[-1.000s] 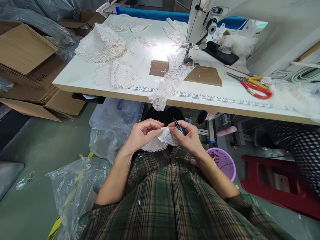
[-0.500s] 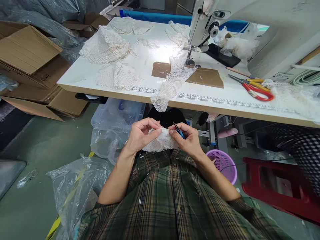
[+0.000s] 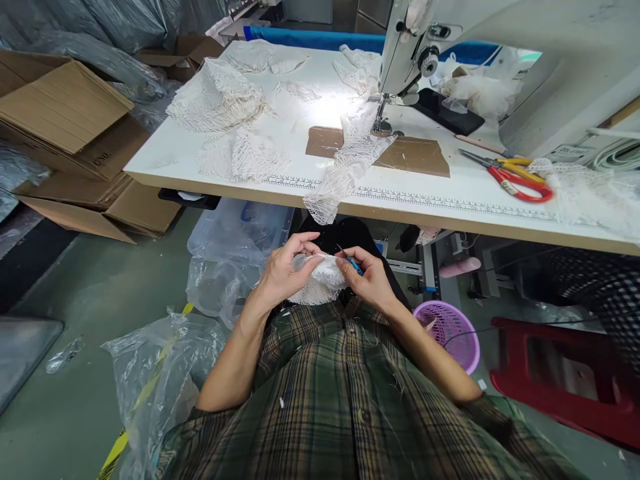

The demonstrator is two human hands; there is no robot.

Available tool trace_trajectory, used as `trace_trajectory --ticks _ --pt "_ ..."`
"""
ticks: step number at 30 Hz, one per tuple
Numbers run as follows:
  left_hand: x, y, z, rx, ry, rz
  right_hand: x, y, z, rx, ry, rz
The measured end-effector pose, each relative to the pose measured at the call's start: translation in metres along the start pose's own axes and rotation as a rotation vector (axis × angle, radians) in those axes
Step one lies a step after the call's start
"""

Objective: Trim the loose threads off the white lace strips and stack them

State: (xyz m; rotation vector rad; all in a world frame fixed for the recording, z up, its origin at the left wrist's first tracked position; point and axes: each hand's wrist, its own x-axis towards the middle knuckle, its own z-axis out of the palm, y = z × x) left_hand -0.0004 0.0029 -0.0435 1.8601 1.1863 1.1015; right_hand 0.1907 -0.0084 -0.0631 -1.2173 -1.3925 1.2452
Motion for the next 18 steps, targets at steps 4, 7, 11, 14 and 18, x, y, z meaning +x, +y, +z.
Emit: trace_trajectory --ticks 4,7,11,14,18 --pt "-0.007 -0.012 0.001 -0.082 -0.085 -0.105 -0.004 0.019 0.006 0.082 -0.148 0.084" --pt "-0.005 -0.026 0.003 0.013 -0.031 -0.176 -0.003 0.037 0.010 0.026 -0.113 0.088" --pt "0.007 -0.036 0.008 0.065 0.073 -0.169 0.002 0.046 0.006 -0.268 0.075 -0.031" --pt "0.023 -0.030 0.013 -0.086 0.140 -0.200 0.003 0.040 -0.002 -0.318 0.117 -0.115" --pt "0.044 -0.013 0.020 -0.240 0.228 -0.241 0.007 0.023 -0.006 -0.204 0.150 -0.134"
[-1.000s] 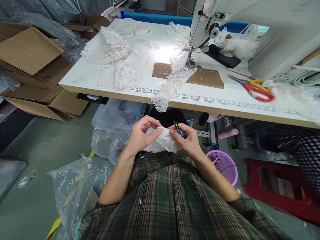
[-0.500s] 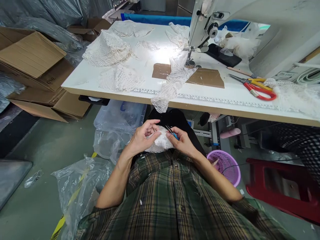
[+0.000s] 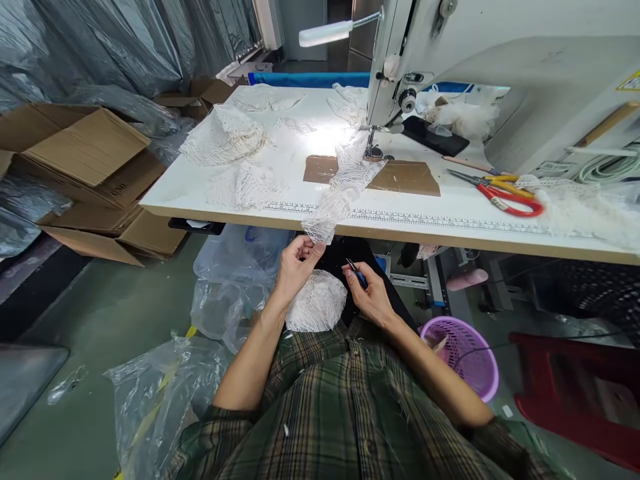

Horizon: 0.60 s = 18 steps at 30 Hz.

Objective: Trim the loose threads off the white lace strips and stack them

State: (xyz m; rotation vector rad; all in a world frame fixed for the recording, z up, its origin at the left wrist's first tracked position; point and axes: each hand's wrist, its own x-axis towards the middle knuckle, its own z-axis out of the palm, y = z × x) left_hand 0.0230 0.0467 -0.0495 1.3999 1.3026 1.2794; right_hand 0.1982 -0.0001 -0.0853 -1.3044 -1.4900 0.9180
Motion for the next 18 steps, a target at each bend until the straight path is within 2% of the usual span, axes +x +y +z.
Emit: trace_trajectory --ticks 4,8,11,14,18 --pt "0.000 0.013 0.005 -0.030 -0.031 -0.048 0.017 -0.016 0.004 0.169 0.086 0.026" --pt "-0.010 0.014 0.002 -0.073 -0.067 -0.103 0.042 -0.030 0.015 0.212 0.038 -0.016" --pt "-0.017 0.006 -0.003 -0.175 0.000 -0.146 0.048 -0.039 0.020 0.195 0.057 -0.072" --pt "-0.022 -0.007 -0.012 -0.375 0.056 -0.246 0.031 -0.045 0.018 0.149 -0.022 -0.205" --pt "-0.029 -0.022 -0.033 -0.461 0.095 -0.312 -0.015 -0.047 0.007 0.092 -0.326 -0.468"
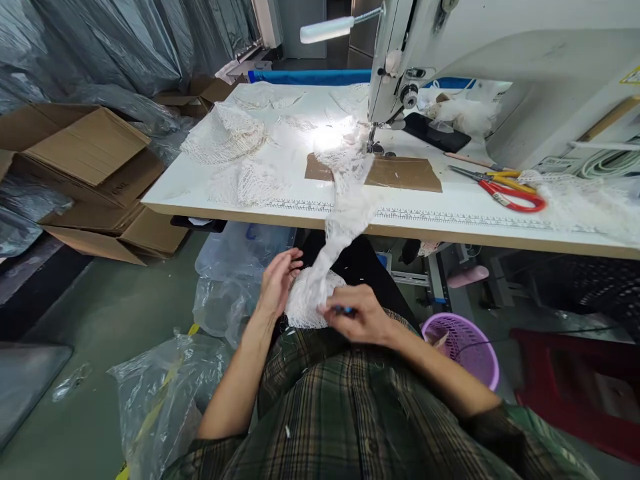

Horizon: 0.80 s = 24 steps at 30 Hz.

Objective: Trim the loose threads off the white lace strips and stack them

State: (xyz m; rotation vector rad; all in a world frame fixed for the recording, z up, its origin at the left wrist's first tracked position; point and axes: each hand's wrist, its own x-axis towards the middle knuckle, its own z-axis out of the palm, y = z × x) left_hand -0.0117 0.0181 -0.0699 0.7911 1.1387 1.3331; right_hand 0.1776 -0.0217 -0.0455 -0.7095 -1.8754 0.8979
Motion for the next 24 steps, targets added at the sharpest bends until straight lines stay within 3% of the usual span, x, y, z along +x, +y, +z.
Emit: trace_trajectory --ticks 2,4,8,12,15,20,24 --pt "-0.002 0.001 -0.007 0.025 -0.029 0.019 -0.018 -0.008 0.001 0.020 -0.151 -0.063" --pt "-0.004 0.002 -0.007 0.078 -0.163 0.026 -0.028 -0.013 0.000 0.037 -0.218 -0.055" --pt "-0.013 -0.002 0.010 0.145 -0.529 -0.004 -0.032 -0.014 -0.004 0.095 -0.181 -0.004" --pt "-0.022 -0.003 0.018 0.159 -0.729 -0.122 -0.035 -0.012 -0.008 0.109 -0.129 0.023" --pt "-0.029 0.002 0.013 0.244 -0.730 -0.170 -0.040 -0.011 -0.008 0.095 -0.132 0.076" --pt "-0.039 0.007 0.007 0.420 -0.472 -0.076 -0.043 -0.011 -0.006 0.124 -0.139 0.123" --pt "-0.042 0.002 0.013 0.354 -0.505 0.017 -0.039 -0.013 -0.004 0.164 -0.165 0.164"
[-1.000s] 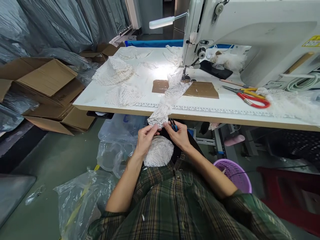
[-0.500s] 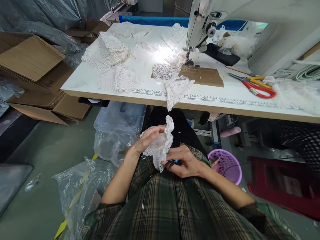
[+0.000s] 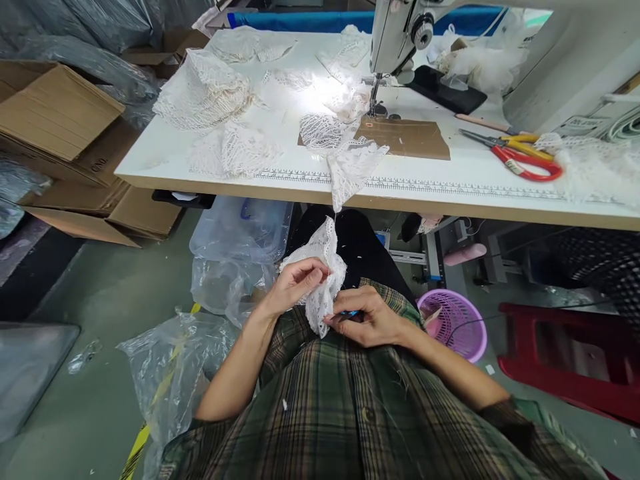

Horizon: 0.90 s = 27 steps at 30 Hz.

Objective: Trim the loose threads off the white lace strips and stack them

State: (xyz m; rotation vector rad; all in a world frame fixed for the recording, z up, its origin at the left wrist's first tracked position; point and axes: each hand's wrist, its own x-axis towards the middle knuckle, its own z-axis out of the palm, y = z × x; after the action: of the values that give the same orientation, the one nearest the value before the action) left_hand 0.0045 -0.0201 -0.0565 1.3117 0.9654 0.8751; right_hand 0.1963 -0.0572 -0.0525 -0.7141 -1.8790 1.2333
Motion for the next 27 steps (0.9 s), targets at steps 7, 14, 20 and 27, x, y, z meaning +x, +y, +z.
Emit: trace_trajectory --ticks 7,14,20,27 --pt "0.003 -0.005 0.005 -0.275 -0.184 -0.032 -0.003 0.002 -0.002 0.037 0.006 0.022" --pt "-0.011 0.007 -0.001 -0.040 0.146 -0.149 0.010 0.014 -0.014 -0.076 0.171 0.313" --pt "-0.017 0.016 -0.005 0.034 0.195 -0.098 0.031 0.019 -0.013 -0.197 0.120 0.396" --pt "-0.015 0.015 -0.004 0.077 0.194 -0.085 0.048 0.021 -0.005 -0.266 0.123 0.323"
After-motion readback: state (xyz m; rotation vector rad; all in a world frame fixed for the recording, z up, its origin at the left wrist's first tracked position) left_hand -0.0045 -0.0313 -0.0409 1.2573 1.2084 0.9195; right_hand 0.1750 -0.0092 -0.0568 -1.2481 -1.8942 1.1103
